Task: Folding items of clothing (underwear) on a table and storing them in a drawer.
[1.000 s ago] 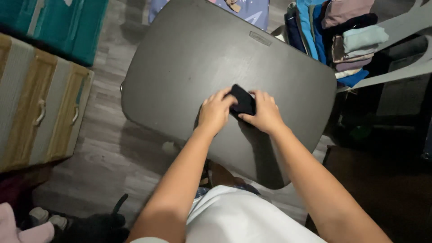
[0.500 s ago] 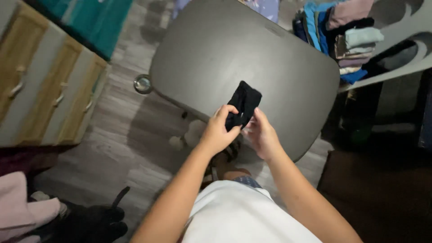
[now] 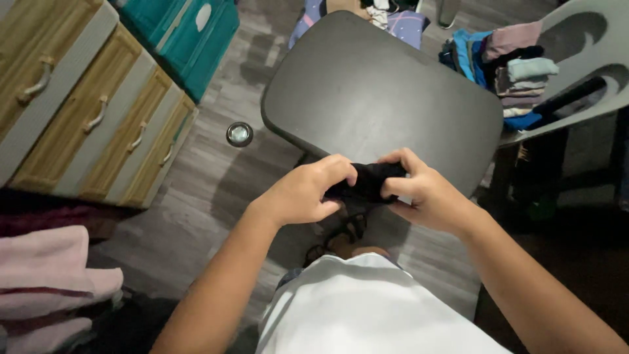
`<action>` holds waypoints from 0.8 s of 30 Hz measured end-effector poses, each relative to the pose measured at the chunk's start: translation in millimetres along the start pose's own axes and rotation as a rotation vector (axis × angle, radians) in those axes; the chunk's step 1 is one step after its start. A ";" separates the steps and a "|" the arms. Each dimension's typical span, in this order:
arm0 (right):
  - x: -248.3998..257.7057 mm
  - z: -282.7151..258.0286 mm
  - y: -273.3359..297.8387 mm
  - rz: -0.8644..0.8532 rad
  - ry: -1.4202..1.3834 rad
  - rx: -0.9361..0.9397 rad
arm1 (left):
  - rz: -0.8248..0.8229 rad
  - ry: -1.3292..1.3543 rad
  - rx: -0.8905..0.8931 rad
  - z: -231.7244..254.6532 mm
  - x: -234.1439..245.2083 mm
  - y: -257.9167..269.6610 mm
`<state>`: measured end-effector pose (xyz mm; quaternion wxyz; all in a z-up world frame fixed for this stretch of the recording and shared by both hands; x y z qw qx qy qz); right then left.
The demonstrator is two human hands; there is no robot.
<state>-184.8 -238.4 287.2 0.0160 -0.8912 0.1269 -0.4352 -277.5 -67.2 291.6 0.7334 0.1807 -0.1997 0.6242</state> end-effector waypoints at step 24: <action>20.0 -28.6 102.5 0.037 -0.020 -0.062 | 0.049 -0.307 -0.208 57.9 -103.5 -3.7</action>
Point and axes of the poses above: each hand's wrist, its own y-axis away from the middle knuckle, its own x-axis out of the back of the hand, z = x × y, the point moved 6 cm from there along -y, towards the middle knuckle, and after that the axes turned 7 degrees about x, right-handed, at the moved point
